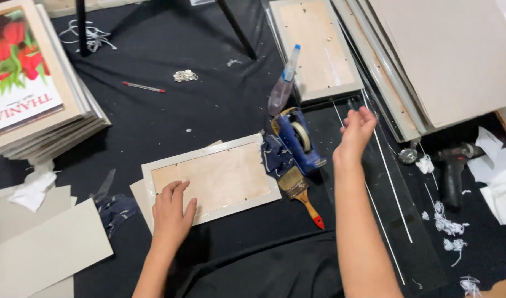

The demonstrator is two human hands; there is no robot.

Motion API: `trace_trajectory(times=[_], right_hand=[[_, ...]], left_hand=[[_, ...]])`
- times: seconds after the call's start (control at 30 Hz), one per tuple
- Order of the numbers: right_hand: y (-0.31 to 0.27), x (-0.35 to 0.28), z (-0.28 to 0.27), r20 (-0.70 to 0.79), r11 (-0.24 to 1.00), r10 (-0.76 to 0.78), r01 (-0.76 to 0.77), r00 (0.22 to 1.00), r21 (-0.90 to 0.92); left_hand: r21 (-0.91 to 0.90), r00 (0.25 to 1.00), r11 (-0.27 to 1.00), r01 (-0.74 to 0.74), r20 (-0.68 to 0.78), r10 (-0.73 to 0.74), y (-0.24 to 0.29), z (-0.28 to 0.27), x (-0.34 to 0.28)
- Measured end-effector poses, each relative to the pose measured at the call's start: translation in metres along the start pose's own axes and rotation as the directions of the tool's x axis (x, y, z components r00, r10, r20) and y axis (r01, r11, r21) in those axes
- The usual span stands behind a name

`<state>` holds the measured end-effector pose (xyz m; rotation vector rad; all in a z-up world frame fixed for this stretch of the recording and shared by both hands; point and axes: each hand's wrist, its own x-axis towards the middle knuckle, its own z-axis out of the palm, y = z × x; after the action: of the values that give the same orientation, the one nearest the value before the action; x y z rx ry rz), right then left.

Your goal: Cleaning the back of a picture frame with a brush and applying tape to secure the backing.

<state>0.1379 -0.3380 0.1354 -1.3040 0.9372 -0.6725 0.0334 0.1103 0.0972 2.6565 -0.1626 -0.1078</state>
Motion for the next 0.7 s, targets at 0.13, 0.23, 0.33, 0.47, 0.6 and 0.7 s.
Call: trace_trajectory(times=[0.13,0.23,0.33,0.47,0.6,0.7], right_hand=[[0.095,-0.085,0.012,0.244,0.988,0.073,-0.105,0.967,0.117],[0.170,-0.138,0.014,0.395,0.953,0.295,-0.237,0.870,-0.191],[0.197,-0.148,0.022,0.508,0.801,0.424,-0.050,0.750,-0.596],[0.234,-0.100,0.033,0.694,0.696,0.245,0.376,0.677,-0.611],[0.208,-0.081,0.008,0.544,0.575,0.148,0.376,0.826,-0.727],[0.180,-0.105,0.006,0.571,0.525,0.131,0.431,0.811,-0.733]], left_hand=[[0.179,0.944,0.961,0.209,0.220,-0.247,-0.048,-0.014,-0.019],[0.120,0.841,0.877,0.465,0.251,-0.480,-0.097,0.019,-0.023],[0.157,0.790,0.839,0.521,0.282,-0.544,-0.154,0.081,-0.021],[-0.050,0.771,0.805,0.591,0.331,-0.545,-0.134,0.066,-0.003],[-0.134,0.756,0.760,0.636,0.308,-0.578,-0.119,0.056,-0.004],[-0.196,0.743,0.724,0.661,0.303,-0.596,-0.094,0.028,-0.002]])
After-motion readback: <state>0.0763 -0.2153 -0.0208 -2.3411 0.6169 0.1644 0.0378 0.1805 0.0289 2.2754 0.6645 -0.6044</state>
